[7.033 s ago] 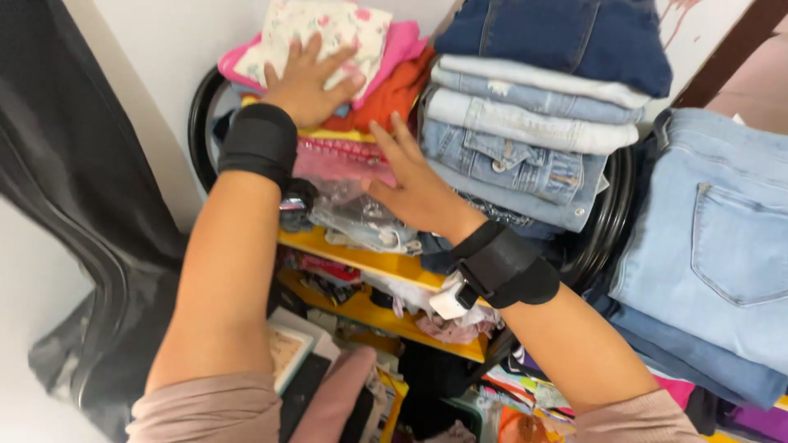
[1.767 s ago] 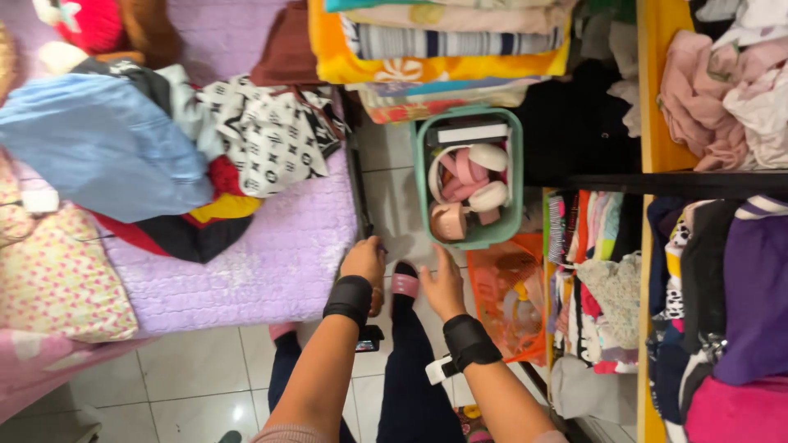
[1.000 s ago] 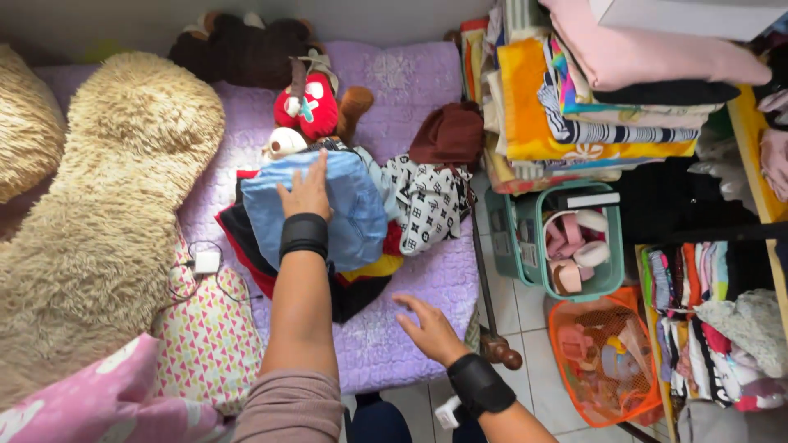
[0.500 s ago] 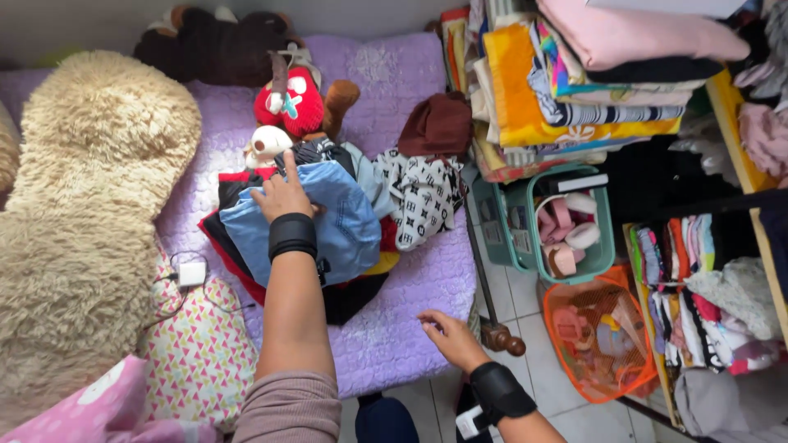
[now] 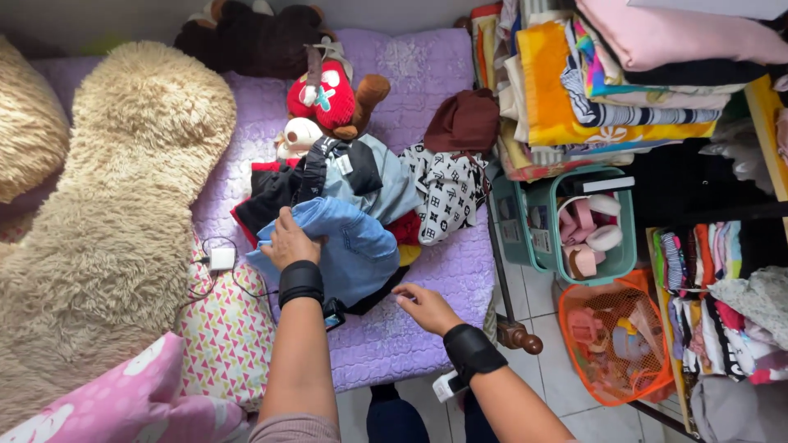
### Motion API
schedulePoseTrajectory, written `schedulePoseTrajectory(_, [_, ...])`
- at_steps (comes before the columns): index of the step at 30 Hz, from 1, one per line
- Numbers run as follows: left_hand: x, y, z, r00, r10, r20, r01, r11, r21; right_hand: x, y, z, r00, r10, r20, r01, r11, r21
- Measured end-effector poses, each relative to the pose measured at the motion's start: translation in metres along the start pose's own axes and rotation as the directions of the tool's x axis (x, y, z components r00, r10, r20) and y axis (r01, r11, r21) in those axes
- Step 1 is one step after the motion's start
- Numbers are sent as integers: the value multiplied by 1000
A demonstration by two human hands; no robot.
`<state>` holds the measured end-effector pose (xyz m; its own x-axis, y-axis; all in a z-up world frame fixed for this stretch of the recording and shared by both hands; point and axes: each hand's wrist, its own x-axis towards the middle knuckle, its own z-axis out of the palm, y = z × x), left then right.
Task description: Organizing and folding various items of clothing and accessories on a bed and placing them on shelves.
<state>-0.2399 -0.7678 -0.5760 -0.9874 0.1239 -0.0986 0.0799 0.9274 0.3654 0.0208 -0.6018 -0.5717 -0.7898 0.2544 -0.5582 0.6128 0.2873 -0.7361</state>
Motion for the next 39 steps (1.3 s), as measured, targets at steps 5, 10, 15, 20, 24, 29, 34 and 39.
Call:
schedulePoseTrajectory(5, [-4,-22,12,964,-58,260,10,983,181,12,-6,0,999,-41,4,41,997,59])
schedulePoseTrajectory(10, [-49,-27,-9,902,431,15,-431,901,53,4,21,-8,1000,4,-14,-3,996,87])
schedulePoseTrajectory(15, [-116,-7,-74,615,785,70,-655,559,-508,-37,20,-36,990,143,-16,-140,982,127])
schedulePoseTrajectory(20, [-166,27,-158,428,903,31,-695,351,-627,-62,79,-48,970,223,-98,-188,941,282])
schedulePoseTrajectory(24, [-190,46,-194,366,931,-17,-681,255,-686,-95,103,-60,970,-220,-104,233,961,149])
schedulePoseTrajectory(29, [-198,39,-204,524,823,219,-352,443,-824,-139,61,-91,981,15,-196,40,960,279])
schedulePoseTrajectory(34, [-206,36,-216,583,730,357,-177,543,-821,-199,-10,-133,959,-111,-262,250,768,589])
schedulePoseTrajectory(39, [-218,75,-232,561,792,239,-122,365,-923,-245,-81,-163,890,-294,-347,450,683,575])
